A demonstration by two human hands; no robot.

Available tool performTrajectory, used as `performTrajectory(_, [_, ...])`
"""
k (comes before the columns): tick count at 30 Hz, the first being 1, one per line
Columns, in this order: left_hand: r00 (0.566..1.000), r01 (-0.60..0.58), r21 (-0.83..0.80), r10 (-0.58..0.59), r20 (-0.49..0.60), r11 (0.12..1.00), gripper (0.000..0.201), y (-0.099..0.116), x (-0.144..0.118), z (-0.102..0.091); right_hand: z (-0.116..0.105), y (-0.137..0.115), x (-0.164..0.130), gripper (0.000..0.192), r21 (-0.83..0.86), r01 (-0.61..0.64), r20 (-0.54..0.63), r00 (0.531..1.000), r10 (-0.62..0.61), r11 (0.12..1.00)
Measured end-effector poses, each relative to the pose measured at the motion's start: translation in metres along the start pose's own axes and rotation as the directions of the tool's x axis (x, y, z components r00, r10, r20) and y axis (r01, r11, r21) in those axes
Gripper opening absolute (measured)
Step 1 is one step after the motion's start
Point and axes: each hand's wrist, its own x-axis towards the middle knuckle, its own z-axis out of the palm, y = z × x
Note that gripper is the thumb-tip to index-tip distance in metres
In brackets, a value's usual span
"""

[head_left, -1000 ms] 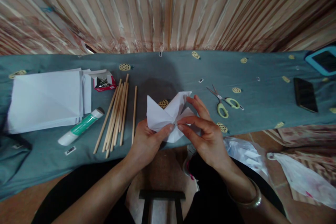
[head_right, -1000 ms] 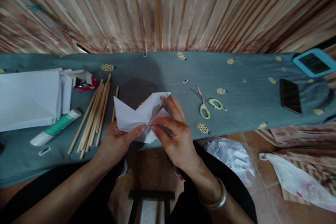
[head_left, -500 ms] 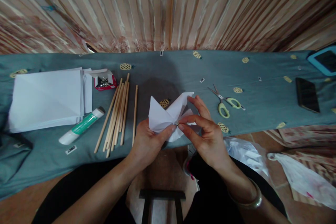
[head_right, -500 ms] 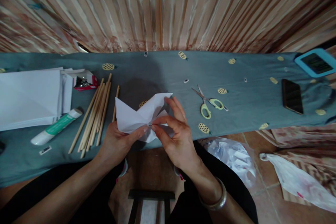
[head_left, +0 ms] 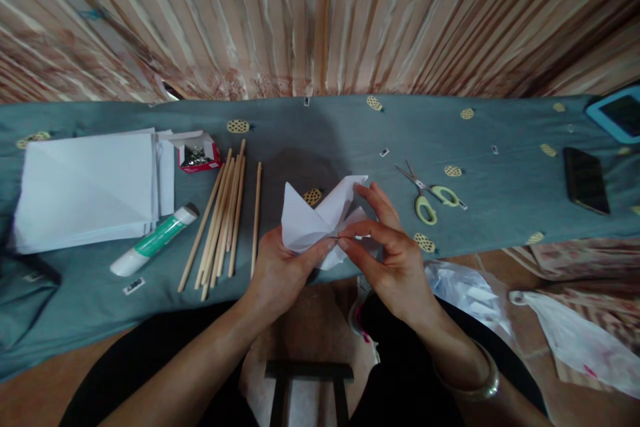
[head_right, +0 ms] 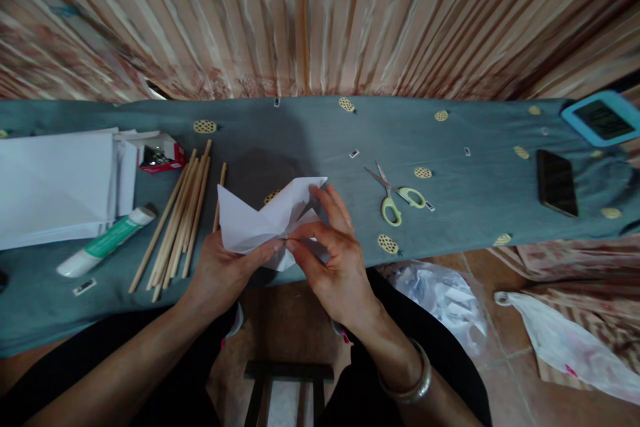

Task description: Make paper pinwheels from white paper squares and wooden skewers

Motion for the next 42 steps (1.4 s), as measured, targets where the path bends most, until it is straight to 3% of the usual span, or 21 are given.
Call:
performTrajectory(10, [0.999, 0.036, -0.004, -0.037, -0.022, 0.999, 0.031, 0.000, 0.000, 0.001, 0.001, 0.000, 0.000, 0.005, -0.004, 0.001, 0.010, 1.000, -0.001, 1.000])
performTrajectory(25, [1.000, -0.021, 0.034, 0.021, 0.005, 0.999, 0.027, -0.005, -0.001, -0.001, 0.002, 0.000, -0.001, 0.004, -0.002, -0.026, 0.012, 1.000, 0.026, 1.000])
performTrajectory(34, [1.000, -0.011, -0.027, 0.011, -0.004, 1.000, 0.028, -0.003, 0.001, -0.001, 0.004, -0.001, -0.002, 0.008, 0.005, -0.014, 0.006, 1.000, 0.014, 1.000])
performTrajectory(39, [0.997, 0.073, -0.049, -0.075, -0.035, 0.996, 0.032, 0.001, 0.005, -0.004, -0.006, -0.005, 0.002, 0.020, 0.049, -0.058, -0.092, 0.994, 0.062, 0.997])
performTrajectory(42, [0.990, 0.120, -0.077, -0.126, -0.068, 0.990, 0.031, 0.002, 0.008, -0.007, -0.017, 0.001, 0.007, 0.028, 0.144, -0.161, -0.157, 0.970, 0.183, 0.976])
